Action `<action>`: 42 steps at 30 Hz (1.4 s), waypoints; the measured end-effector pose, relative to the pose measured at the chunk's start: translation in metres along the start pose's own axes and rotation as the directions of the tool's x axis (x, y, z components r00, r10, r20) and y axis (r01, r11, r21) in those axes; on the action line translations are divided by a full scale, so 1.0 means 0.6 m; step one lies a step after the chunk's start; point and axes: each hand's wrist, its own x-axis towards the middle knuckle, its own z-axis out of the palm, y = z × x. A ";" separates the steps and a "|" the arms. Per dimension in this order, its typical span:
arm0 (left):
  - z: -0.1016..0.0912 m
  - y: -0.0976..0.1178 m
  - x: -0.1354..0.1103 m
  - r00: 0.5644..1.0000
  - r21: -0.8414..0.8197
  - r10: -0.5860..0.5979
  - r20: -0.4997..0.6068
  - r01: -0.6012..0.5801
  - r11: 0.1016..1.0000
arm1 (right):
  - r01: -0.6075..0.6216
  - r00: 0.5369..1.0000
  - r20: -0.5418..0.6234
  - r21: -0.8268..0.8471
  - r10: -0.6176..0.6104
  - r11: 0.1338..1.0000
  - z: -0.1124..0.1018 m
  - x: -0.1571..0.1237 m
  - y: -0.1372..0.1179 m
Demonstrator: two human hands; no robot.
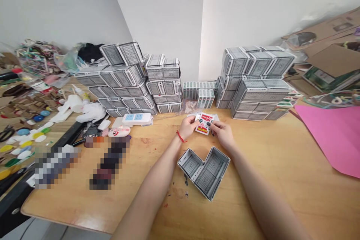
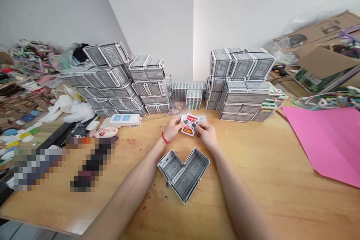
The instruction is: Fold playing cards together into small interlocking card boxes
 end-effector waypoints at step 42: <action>-0.021 0.001 0.001 0.985 -0.148 -0.172 0.007 0.171 0.974 | 0.047 0.995 0.085 -0.045 -0.043 0.998 -0.008 -0.002 -0.004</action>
